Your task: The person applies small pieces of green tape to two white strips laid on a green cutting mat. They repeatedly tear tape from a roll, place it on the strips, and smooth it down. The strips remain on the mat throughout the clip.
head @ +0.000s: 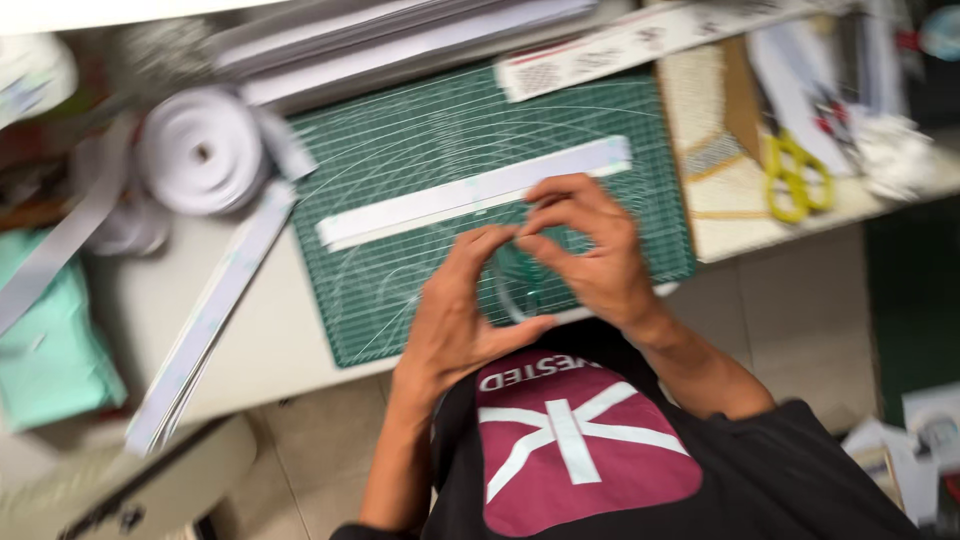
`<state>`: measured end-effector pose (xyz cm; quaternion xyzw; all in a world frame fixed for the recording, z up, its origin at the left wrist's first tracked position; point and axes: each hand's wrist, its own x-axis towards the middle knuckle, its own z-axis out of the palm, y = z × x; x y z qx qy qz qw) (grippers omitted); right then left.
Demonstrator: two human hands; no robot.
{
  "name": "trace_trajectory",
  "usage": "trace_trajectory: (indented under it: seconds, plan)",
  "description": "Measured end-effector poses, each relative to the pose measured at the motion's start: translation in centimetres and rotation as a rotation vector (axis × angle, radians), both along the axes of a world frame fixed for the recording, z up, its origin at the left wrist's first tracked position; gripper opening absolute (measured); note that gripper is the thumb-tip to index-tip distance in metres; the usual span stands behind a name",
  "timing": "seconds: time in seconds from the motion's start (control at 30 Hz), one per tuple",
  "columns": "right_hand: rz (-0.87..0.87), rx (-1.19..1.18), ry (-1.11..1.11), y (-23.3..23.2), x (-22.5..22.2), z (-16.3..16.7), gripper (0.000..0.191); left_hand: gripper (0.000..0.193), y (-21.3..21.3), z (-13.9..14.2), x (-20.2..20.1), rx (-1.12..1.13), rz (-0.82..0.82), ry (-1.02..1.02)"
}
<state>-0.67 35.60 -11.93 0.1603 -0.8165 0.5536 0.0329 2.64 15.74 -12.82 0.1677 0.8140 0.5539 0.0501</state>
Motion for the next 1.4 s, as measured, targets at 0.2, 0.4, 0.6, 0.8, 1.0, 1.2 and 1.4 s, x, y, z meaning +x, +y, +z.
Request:
trace_trajectory:
  seconds: [0.2, 0.4, 0.6, 0.8, 1.0, 1.2, 1.4]
  plan:
    - [0.014, -0.047, -0.116, 0.8, 0.1, 0.1, 0.01, 0.08, 1.1, -0.2, -0.7, -0.036, -0.028, -0.029]
    - [-0.016, -0.014, -0.064, 1.5, -0.6, 0.1, 0.013, 0.09, 0.9, 0.0, -1.1, -0.034, -0.024, -0.243]
    - [0.003, -0.051, -0.124, 1.4, -0.8, -0.6, 0.014, 0.092, 1.1, -0.1, -1.6, -0.076, -0.066, -0.266]
    - [-0.016, -0.001, -0.121, 1.1, -0.9, -0.9, 0.015, 0.095, 1.0, -0.4, -1.4, -0.071, -0.071, -0.203]
    - [-0.021, 0.011, -0.105, 0.8, -0.9, -0.6, 0.015, 0.097, 1.0, -0.5, -1.2, -0.074, -0.077, -0.232]
    - [0.064, -0.079, -0.417, 2.0, -1.0, -1.5, 0.039, 0.093, 0.7, -0.3, -0.8, -0.132, -0.165, -0.232]
    - [0.296, -0.186, -0.727, 4.8, -0.6, -2.9, 0.025, 0.098, 2.0, 0.1, -0.5, -0.233, -0.285, -0.377]
